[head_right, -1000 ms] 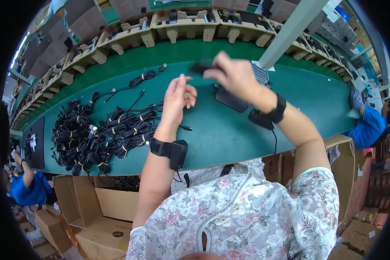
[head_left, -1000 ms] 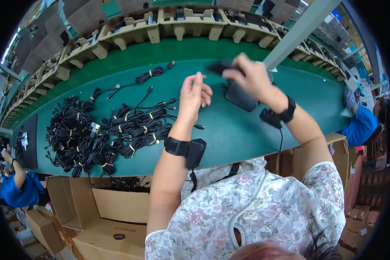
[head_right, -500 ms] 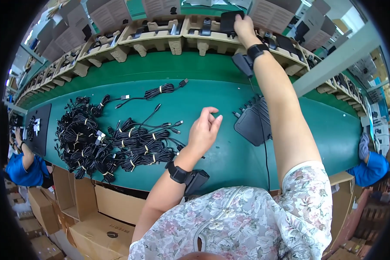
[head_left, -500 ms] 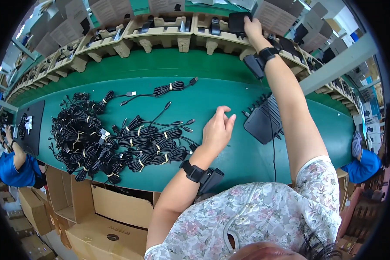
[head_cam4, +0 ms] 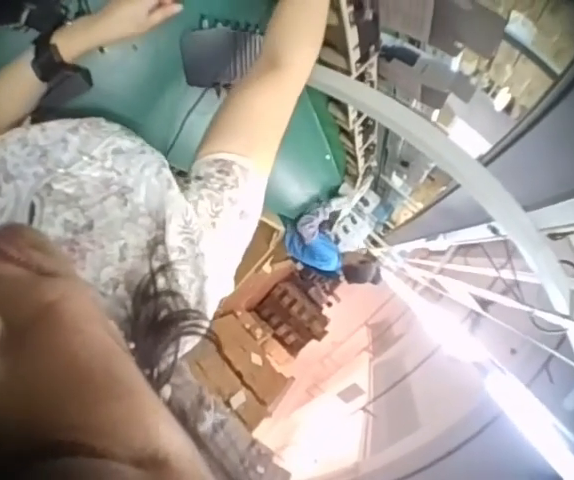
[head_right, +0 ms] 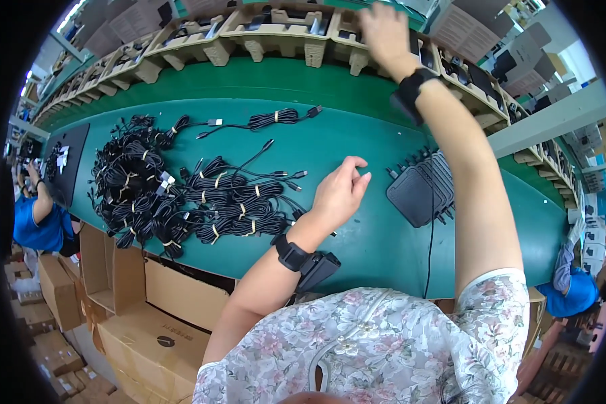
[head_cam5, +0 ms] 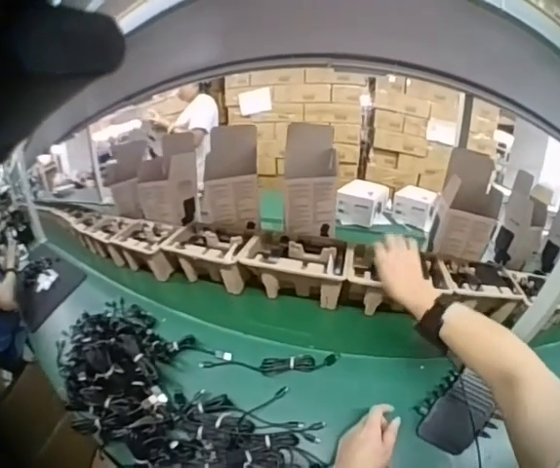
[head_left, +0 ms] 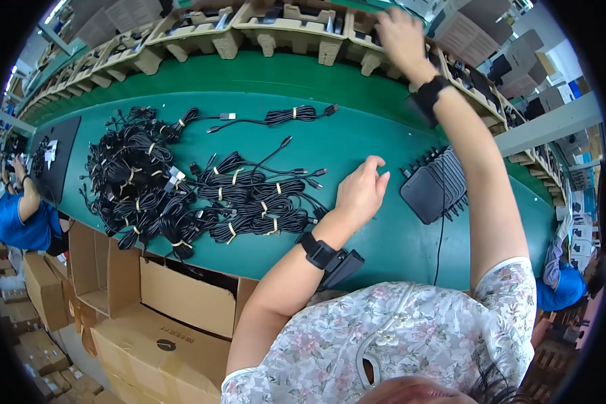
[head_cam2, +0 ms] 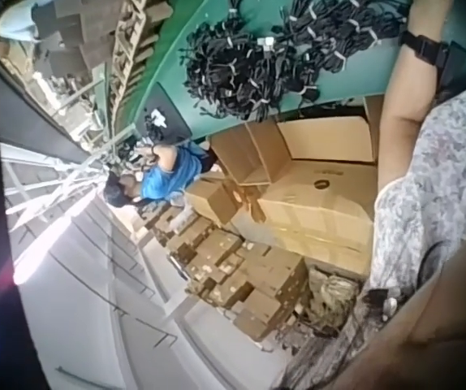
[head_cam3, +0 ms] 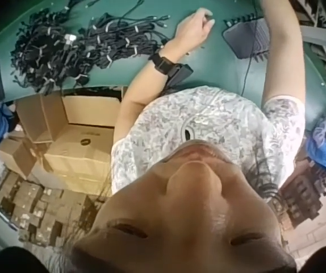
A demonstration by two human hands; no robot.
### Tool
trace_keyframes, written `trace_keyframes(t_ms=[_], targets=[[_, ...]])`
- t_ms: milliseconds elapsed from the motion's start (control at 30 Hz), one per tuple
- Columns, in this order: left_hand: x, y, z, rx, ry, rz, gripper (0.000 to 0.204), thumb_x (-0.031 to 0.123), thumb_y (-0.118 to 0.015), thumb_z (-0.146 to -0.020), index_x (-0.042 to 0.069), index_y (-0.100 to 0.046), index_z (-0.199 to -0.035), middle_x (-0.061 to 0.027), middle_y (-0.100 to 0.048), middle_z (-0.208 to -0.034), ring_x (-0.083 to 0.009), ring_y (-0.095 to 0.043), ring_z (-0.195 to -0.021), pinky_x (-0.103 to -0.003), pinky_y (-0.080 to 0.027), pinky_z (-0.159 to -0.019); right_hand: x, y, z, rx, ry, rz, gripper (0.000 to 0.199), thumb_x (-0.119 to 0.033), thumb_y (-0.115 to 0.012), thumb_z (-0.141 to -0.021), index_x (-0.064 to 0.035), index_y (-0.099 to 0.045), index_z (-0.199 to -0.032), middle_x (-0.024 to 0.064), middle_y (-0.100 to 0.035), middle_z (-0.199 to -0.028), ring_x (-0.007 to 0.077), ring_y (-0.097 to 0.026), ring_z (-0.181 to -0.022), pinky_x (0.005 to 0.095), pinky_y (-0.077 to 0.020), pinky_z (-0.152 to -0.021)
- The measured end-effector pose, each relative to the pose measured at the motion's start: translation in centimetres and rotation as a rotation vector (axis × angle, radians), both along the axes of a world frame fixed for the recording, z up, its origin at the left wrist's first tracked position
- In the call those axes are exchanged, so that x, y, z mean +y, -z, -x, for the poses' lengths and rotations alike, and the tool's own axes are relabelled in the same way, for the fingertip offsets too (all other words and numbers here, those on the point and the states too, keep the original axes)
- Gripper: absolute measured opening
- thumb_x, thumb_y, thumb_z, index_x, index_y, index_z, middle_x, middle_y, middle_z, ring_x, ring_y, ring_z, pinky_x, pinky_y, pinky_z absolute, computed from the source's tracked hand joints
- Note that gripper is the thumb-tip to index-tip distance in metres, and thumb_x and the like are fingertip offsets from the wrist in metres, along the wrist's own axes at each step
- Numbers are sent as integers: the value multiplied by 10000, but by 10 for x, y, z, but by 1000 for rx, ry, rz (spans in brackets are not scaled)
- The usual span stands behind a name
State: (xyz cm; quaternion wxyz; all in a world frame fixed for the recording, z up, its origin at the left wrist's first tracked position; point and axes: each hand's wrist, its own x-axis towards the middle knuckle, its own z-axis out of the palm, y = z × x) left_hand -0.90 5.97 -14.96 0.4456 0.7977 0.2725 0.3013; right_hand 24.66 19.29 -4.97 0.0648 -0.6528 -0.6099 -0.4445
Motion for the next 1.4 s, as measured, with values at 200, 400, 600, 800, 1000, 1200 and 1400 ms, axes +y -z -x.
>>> trace_keyframes(t_ms=[200, 400, 600, 800, 1000, 1200, 1400], targets=[[7, 7, 0, -14, -21, -12, 157, 129, -565, -840, 30, -514, -949, -78, -553, -660, -275, -562, -599, -389, -444, -560, 3, 61, 160, 632, -486, 589, 331, -302, -657, -745, -63, -601, -967, 110, -591, -913, 320, -541, -941, 425, -442, -784], [22, -19, 14, 106, -51, -113, 242, 136, -593, -802, 13, -527, -1000, -154, -560, -939, -286, -549, -910, -364, -460, -719, -18, 33, 138, 525, -393, 747, 266, -244, -684, -722, -80, -618, -921, 107, -568, -936, 298, -539, -939, 395, -444, -783], [35, -32, 18, -106, -595, -607, 387, 182, -541, -863, 9, -445, -1196, -190, -526, -1137, -326, -466, -1132, -403, -437, -874, -122, -26, 103, 538, -477, 559, 235, -122, -702, -677, -65, -635, -895, 63, -539, -873, 268, -532, -875, 359, -444, -788], [19, -23, 5, -498, 315, 547, 341, 304, -382, -957, 19, -422, -1140, -164, -586, -985, -292, -572, -921, -385, -471, -772, -179, -15, 120, 1623, -338, 604, 289, -128, -694, -712, -50, -618, -980, 57, -561, -938, 254, -532, -910, 350, -428, -847], [8, -29, 9, -468, 762, 1301, 377, 392, -365, -959, 50, -513, -902, -54, -522, -701, -90, -437, -487, -228, -370, -473, -188, -21, 143, 363, -543, 220, 369, -152, -639, -806, -79, -537, -1153, 95, -596, -1014, 264, -577, -899, 371, -404, -901], [25, -28, 17, -209, 823, 1152, 380, 409, -396, -945, 53, -502, -865, 15, -412, -583, -53, -286, -436, -205, -254, -415, -214, -27, 128, 362, -578, 683, 419, -173, -605, -813, -102, -494, -1211, 81, -621, -931, 268, -588, -912, 411, -407, -875], [29, -11, 4, -474, 127, 941, 282, 318, -473, -931, 42, -504, -880, -9, -487, -607, -61, -382, -430, -208, -310, -393, -163, -68, 107, 484, -87, 578, 271, -267, -528, -864, -105, -538, -1081, 157, -615, -827, 348, -596, -766, 447, -463, -661]])
